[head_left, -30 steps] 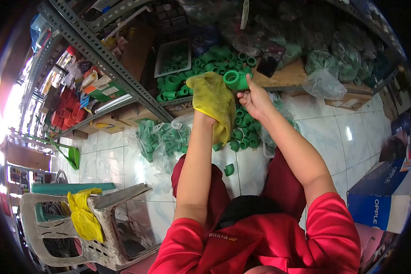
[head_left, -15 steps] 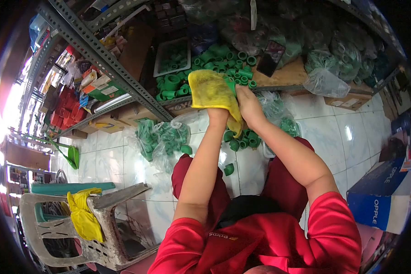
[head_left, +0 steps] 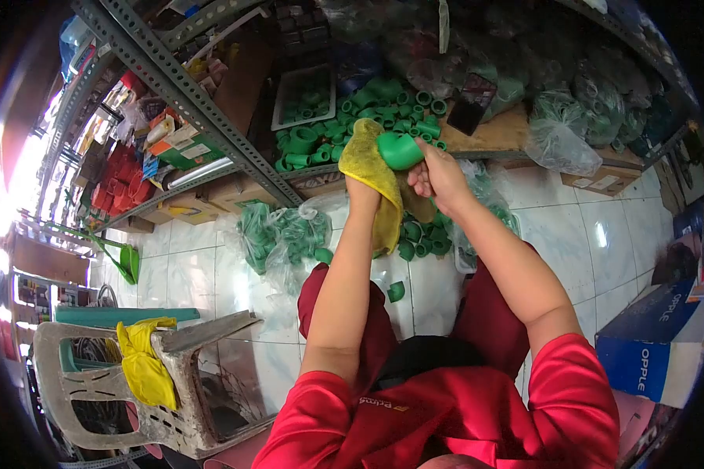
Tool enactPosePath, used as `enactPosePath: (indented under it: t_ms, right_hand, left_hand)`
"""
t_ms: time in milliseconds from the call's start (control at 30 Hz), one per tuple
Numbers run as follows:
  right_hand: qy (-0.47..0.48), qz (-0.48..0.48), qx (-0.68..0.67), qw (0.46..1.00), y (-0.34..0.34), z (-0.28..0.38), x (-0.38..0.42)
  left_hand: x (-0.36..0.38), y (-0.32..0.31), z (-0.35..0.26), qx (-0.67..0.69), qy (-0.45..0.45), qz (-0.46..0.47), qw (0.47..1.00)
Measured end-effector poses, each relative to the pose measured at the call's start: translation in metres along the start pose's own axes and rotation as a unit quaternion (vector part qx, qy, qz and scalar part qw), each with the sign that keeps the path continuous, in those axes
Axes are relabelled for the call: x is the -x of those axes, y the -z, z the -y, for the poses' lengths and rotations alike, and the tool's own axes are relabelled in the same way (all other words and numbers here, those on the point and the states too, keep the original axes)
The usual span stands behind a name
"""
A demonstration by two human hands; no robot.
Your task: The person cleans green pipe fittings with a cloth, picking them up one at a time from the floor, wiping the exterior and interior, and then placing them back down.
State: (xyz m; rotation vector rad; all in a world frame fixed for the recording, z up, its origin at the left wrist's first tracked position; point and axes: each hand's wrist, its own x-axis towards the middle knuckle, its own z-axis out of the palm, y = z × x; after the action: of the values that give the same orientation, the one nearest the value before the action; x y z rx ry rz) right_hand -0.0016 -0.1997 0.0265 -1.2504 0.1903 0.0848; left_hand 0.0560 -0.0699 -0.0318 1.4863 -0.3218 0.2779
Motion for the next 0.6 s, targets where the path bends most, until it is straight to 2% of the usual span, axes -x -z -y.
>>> enactPosePath:
  t_ms: [67, 133, 167, 200, 233, 267, 333, 367, 433, 467, 533, 600]
  right_hand:
    - [0.000, 0.008, -0.040, 0.999, -0.002, -0.001, 0.000]
    - [0.091, 0.018, -0.132, 0.987, -0.004, -0.007, -0.002]
    - [0.092, 0.017, -0.133, 0.987, -0.005, -0.012, -0.005]
    - [0.117, 0.037, -0.145, 0.982, -0.006, -0.017, -0.008]
    - [0.142, 0.057, -0.157, 0.976, -0.008, -0.017, -0.008]
    - [0.142, 0.056, -0.157, 0.976, -0.007, -0.014, -0.007]
    - [0.159, 0.012, 0.051, 0.986, -0.002, -0.007, -0.002]
    - [0.158, 0.013, 0.051, 0.986, -0.001, -0.006, -0.003]
    - [0.240, -0.022, 0.175, 0.955, 0.001, -0.005, -0.006]
    - [0.240, -0.023, 0.175, 0.955, 0.003, -0.005, -0.006]
    - [0.356, 0.003, 0.329, 0.875, 0.004, -0.002, -0.005]
    - [0.340, 0.025, 0.322, 0.883, 0.000, 0.003, 0.004]
  left_hand:
    - [0.001, -0.004, -0.009, -0.009, 0.002, -0.004, 1.000]
    - [0.004, -0.010, -0.016, -0.041, -0.056, -0.022, 0.997]
    - [0.005, -0.012, -0.019, -0.041, -0.056, -0.021, 0.997]
    - [0.005, -0.014, -0.022, 0.093, 0.008, -0.024, 0.995]
    - [0.005, -0.016, -0.024, 0.224, 0.073, -0.027, 0.971]
    - [0.005, -0.015, -0.026, 0.225, 0.074, -0.027, 0.971]
    - [0.005, -0.012, -0.030, 0.020, 0.004, 0.016, 1.000]
    - [0.006, -0.012, -0.032, 0.019, 0.005, 0.015, 1.000]
    - [0.007, -0.015, -0.035, -0.053, 0.000, 0.054, 0.997]
    - [0.005, -0.013, -0.028, -0.053, 0.000, 0.054, 0.997]
    - [0.000, -0.007, -0.013, -0.120, -0.135, 0.067, 0.981]
    - [-0.001, -0.003, -0.006, -0.107, -0.134, 0.054, 0.984]
